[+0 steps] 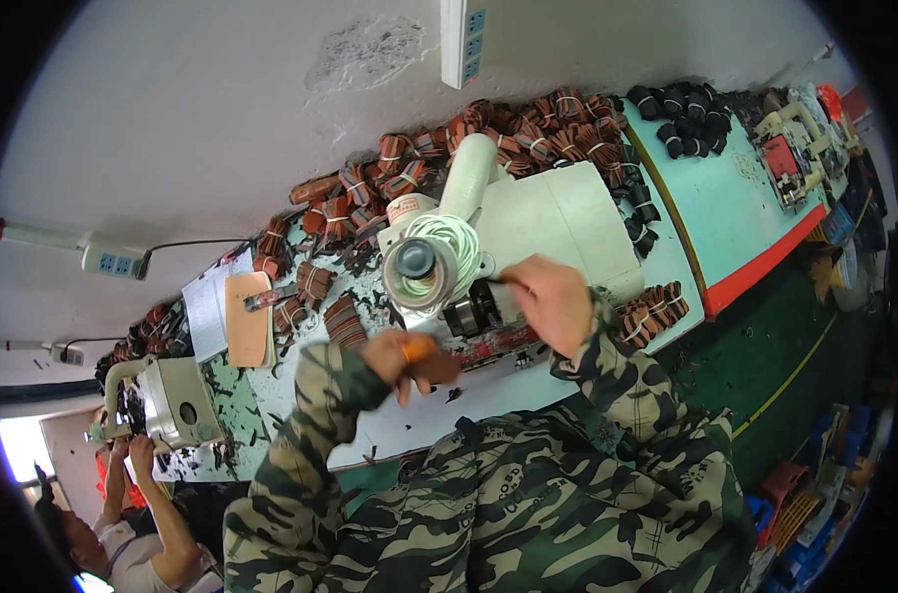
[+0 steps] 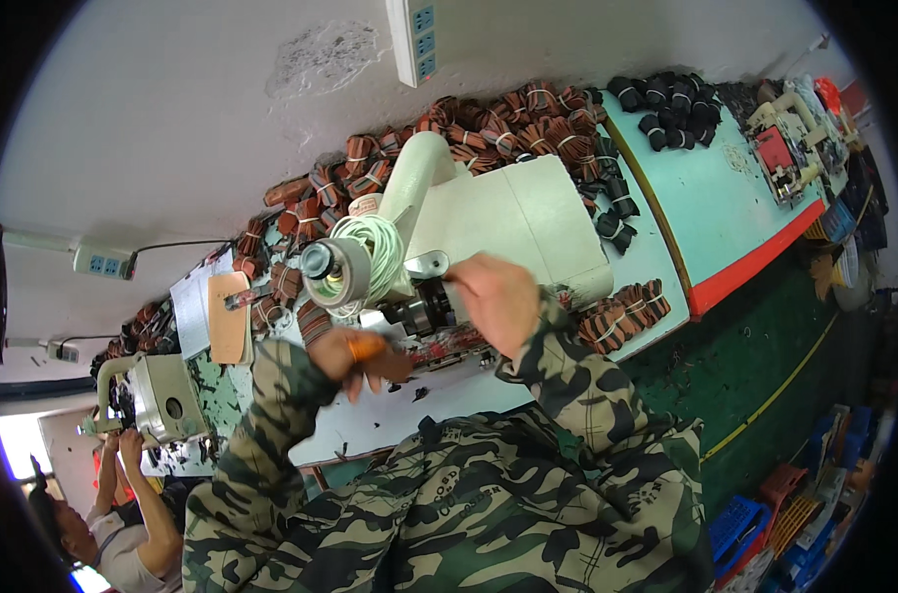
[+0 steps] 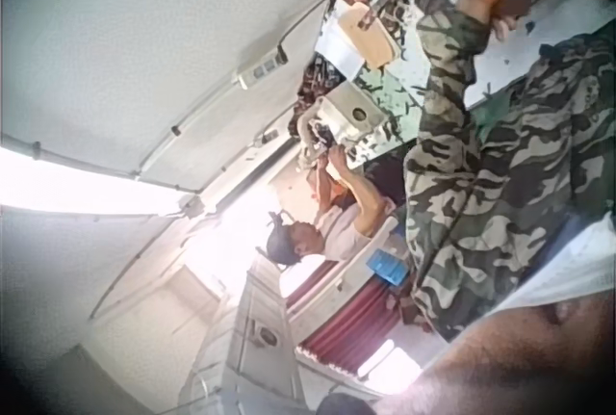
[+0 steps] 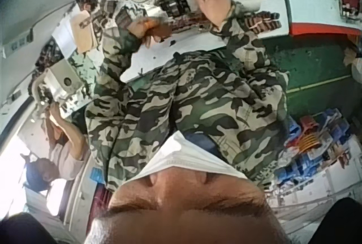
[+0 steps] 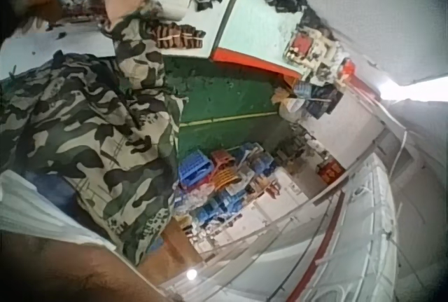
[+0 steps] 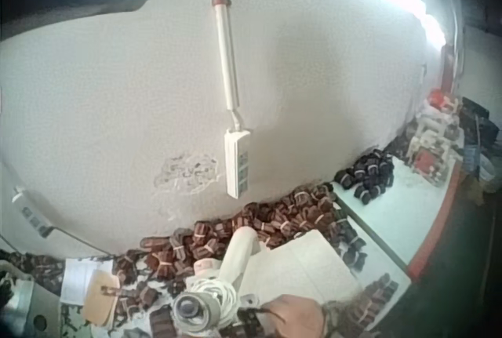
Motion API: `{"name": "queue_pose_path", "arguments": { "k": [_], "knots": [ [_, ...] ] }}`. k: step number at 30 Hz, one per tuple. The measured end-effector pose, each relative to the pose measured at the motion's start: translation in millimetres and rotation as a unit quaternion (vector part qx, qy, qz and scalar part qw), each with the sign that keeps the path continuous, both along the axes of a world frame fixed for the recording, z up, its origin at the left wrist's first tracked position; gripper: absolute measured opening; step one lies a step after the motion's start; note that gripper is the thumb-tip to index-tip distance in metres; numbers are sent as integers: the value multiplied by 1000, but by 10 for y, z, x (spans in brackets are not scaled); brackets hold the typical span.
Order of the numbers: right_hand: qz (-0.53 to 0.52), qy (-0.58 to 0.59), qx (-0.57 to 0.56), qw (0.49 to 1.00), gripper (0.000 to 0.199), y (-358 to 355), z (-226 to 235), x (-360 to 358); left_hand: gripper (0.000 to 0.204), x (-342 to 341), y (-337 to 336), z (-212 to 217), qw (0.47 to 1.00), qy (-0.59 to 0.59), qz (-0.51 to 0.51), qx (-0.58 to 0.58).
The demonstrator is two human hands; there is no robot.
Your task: The person walks over to a workbench, picks up a stack of leather pieces, and feeds the pieces one at a time through a machine by hand.
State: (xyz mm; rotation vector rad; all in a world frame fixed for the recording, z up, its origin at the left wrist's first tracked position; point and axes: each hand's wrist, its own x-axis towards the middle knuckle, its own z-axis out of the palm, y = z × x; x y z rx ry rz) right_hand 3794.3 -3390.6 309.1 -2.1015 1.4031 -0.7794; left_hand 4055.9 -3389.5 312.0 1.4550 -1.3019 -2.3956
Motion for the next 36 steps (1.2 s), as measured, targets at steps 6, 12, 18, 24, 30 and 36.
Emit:
{"name": "queue_pose_path", "arguments": {
  "k": [6, 12, 18, 24, 30, 36],
  "knots": [
    [-111, 105, -220, 963, 20, 118, 12, -258, 33, -329, 691, -31, 978, 22, -193, 83],
    [-101, -115, 32, 988, 16, 456, 107, -174, 32, -241, 738, 17, 979, 70, -152, 114],
    [47, -82, -282, 955, 29, -151, 1234, 493, 31, -66, 653, -111, 992, 108, 31, 59],
    [160, -48, -213, 963, 25, -361, 1349, 294, 30, -71, 4, -78, 994, -59, 85, -17],
    [52, -189, 263, 945, 21, -79, 333, 76, 28, 140, -85, -111, 992, -83, 86, -35],
    [89, -10, 238, 967, 22, -101, -19, 122, 27, -74, -230, -42, 999, -34, -3, 3]
  ]
}}
